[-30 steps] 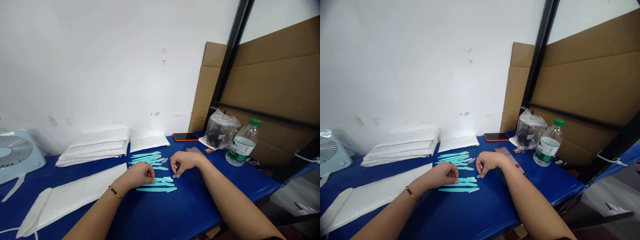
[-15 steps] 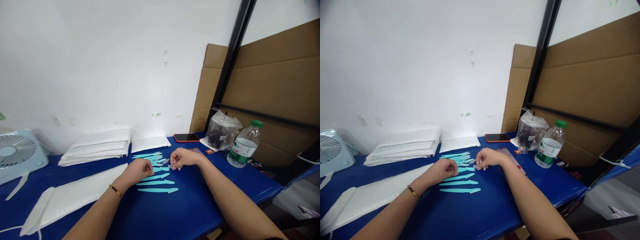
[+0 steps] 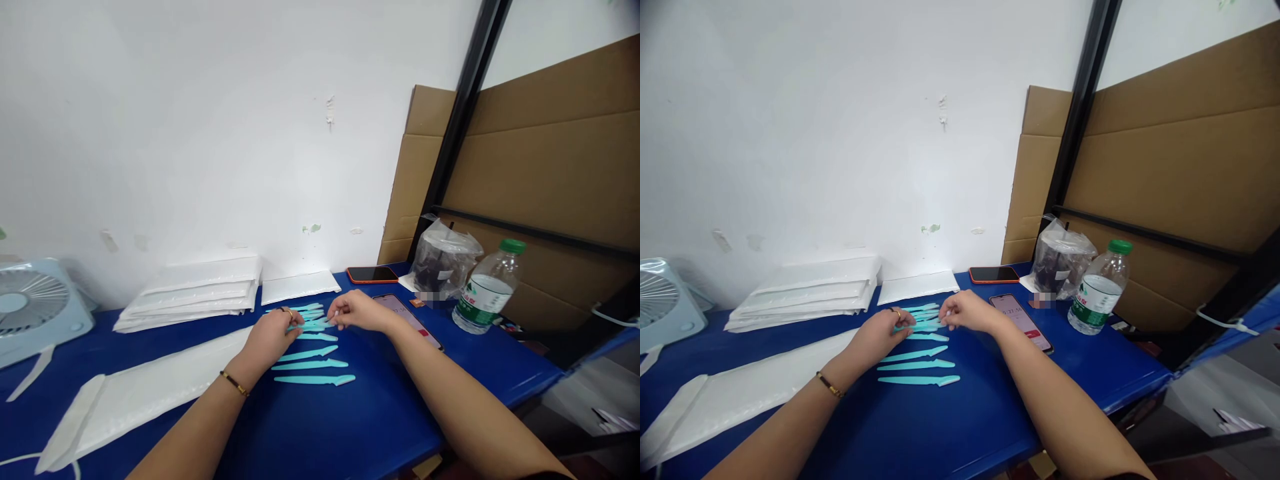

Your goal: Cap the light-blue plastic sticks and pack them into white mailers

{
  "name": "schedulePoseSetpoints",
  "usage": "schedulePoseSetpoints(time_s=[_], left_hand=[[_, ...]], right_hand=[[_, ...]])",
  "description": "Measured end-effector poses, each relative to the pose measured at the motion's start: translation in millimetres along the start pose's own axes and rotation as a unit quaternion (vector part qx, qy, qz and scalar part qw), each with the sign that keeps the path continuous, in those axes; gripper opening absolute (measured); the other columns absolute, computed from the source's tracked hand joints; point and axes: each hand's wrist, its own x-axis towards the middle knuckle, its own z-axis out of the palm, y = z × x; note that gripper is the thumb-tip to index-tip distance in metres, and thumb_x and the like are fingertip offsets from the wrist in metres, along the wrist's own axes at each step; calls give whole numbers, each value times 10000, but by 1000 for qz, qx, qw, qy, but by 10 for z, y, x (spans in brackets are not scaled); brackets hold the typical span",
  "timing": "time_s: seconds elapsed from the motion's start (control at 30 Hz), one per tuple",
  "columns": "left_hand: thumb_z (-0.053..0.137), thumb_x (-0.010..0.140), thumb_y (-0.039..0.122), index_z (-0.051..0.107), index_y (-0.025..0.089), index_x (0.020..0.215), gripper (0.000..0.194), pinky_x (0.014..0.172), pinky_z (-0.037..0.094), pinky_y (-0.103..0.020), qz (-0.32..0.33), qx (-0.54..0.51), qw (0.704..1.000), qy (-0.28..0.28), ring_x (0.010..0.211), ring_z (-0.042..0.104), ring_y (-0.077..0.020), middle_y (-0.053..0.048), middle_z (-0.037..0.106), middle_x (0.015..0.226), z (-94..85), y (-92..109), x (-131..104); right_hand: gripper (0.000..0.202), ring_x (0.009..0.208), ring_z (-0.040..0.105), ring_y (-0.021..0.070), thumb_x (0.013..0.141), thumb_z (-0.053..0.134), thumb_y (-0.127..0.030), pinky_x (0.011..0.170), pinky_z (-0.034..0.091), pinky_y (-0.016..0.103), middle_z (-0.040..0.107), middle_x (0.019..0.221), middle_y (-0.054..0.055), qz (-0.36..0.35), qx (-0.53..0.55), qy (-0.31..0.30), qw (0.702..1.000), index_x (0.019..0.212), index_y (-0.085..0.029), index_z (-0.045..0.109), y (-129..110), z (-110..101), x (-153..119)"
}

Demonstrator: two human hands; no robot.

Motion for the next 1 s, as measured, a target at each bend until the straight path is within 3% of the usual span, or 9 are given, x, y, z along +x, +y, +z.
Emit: schedulePoseSetpoints(time_s=[0.07, 0.13, 0.23, 0.33, 0.47, 0.63, 0.73, 0.87, 1.0], left_hand=[[541, 733, 314, 614, 227, 926, 223, 717, 397, -265, 5, 17, 999, 40, 889, 555, -197, -39, 615, 973, -30, -11, -6], [568, 709, 370, 627, 234, 873, 221, 658, 396, -255, 8, 7, 1000, -1, 831, 563, -191, -26, 618, 929, -65, -8, -25], [615, 649, 432, 646, 232, 776, 238, 552, 365, -232, 13, -20, 994, -109, 688, 563, -159, -2, 630, 805, -99, 30, -65], [611, 647, 405, 645, 223, 733, 204, 514, 337, -222, 3, -25, 988, -151, 630, 553, -143, 5, 637, 732, -92, 69, -91], [556, 699, 371, 618, 210, 704, 173, 531, 339, -224, -8, -36, 993, -115, 639, 548, -143, -1, 633, 707, -64, 46, -75], [460, 772, 426, 554, 198, 785, 247, 566, 367, -231, -20, -103, 992, -69, 630, 538, -140, 4, 591, 689, -69, -26, -41], [322, 840, 451, 510, 198, 800, 318, 589, 376, -240, -18, -125, 991, -41, 615, 514, -134, 10, 546, 674, -76, -35, -27], [254, 859, 450, 484, 198, 757, 356, 647, 382, -253, -20, -119, 993, -9, 660, 496, -137, 5, 536, 708, -70, -70, 8], [257, 858, 442, 494, 198, 771, 352, 630, 377, -245, -29, -133, 991, -16, 678, 506, -140, 3, 551, 731, -74, -118, 27]], right_hand=[[168, 619, 615, 128, 738, 554, -233, 561, 439, 201, 657, 695, 34, 13, -35, 64, 997, 845, -145, 650, 77, -117, -30], [157, 652, 610, 130, 728, 532, -181, 580, 432, 205, 669, 742, 40, 29, -91, 96, 991, 812, -151, 660, 159, -248, -80], [120, 666, 595, 137, 672, 583, -165, 580, 414, 207, 675, 750, 37, 70, -148, 49, 985, 745, -157, 677, 250, -360, -130], [110, 653, 578, 138, 620, 663, -218, 546, 387, 205, 670, 737, 33, 101, -177, -3, 979, 714, -166, 684, 272, -344, -118], [122, 618, 562, 127, 637, 669, -268, 523, 377, 202, 654, 704, 34, 92, -165, -26, 982, 697, -161, 663, 214, -276, -96], [234, 571, 578, 116, 713, 610, -339, 547, 431, 217, 639, 722, 32, 57, 15, -64, 996, 826, -134, 605, 122, -252, -128], [266, 584, 577, 120, 731, 601, -383, 550, 425, 214, 606, 665, 18, 9, 25, -6, 1000, 819, -132, 598, 73, -234, -126], [232, 615, 551, 118, 775, 569, -373, 561, 401, 209, 614, 672, 29, -64, -68, 95, 991, 789, -148, 623, -16, -210, -112], [190, 701, 561, 134, 819, 527, -332, 634, 413, 227, 639, 775, 47, -131, -121, 125, 976, 797, -175, 631, -136, -183, -123]])
